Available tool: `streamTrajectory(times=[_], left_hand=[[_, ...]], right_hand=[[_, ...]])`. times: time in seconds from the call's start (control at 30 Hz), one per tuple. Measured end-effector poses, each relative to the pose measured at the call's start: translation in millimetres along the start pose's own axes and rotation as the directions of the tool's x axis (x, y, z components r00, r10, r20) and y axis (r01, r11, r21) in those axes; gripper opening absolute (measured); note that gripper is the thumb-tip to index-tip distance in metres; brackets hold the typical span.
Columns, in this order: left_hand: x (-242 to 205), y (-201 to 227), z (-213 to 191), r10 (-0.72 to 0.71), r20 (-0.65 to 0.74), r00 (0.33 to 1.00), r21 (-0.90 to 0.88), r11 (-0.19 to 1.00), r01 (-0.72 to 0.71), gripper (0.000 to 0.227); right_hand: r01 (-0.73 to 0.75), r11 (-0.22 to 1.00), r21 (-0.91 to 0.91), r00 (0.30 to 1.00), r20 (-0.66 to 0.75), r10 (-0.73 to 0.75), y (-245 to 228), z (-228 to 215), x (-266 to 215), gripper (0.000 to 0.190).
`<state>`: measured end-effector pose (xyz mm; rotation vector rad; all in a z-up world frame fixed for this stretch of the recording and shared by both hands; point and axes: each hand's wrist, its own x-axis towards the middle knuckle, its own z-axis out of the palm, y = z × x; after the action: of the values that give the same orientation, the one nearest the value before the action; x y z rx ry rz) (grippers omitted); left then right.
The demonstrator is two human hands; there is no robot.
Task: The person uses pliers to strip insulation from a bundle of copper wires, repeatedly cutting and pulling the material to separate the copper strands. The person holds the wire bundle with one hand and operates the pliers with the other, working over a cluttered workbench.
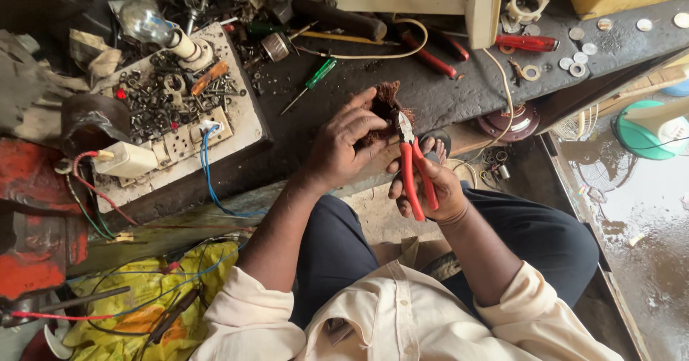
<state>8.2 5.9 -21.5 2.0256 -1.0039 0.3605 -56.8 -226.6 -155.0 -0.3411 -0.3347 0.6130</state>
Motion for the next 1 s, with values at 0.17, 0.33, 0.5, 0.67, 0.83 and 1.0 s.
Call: streamTrajectory(times=[0.17,0.33,0.5,0.67,0.83,1.0], left_hand=[[0.0,-1.7,-6.4,-0.013,0.013,1.0,-0.085,0.996,0.014,0.025],[-2.6,-1.0,-6.4,-0.019,0.017,1.0,-0.044,0.999,0.02,0.026],[-4.7,0.4,-3.8,-0.037,-0.064,0.997,-0.121,0.992,0.029,0.023],[-7.7,3.1,7.9,-0.003,-0.126,0.992,-0.013,1.0,0.001,0.021],[-7.8,-2.6,12.3,0.063,-0.137,0.989,0.01,0.998,-0.063,0.019],[-12.4,-6.7,10.5,0.038,-0.123,0.992,-0.103,0.993,-0.051,0.019]], right_hand=[[0.0,0.994,0.109,0.999,0.05,-0.006,7.8,4.8,4.2,0.062],[-0.061,0.998,-0.018,0.997,0.05,0.062,7.5,22.9,-1.2,0.059],[-0.166,0.939,-0.301,0.986,-0.071,0.152,7.5,46.2,5.5,0.055],[-0.032,0.626,-0.78,0.989,-0.113,-0.09,20.1,50.2,-2.8,0.039],[0.113,-0.348,-0.93,0.758,0.308,-0.576,8.0,68.8,-1.4,0.049],[-0.028,-0.511,-0.859,0.656,0.37,-0.658,-15.1,102.9,26.0,0.062]])
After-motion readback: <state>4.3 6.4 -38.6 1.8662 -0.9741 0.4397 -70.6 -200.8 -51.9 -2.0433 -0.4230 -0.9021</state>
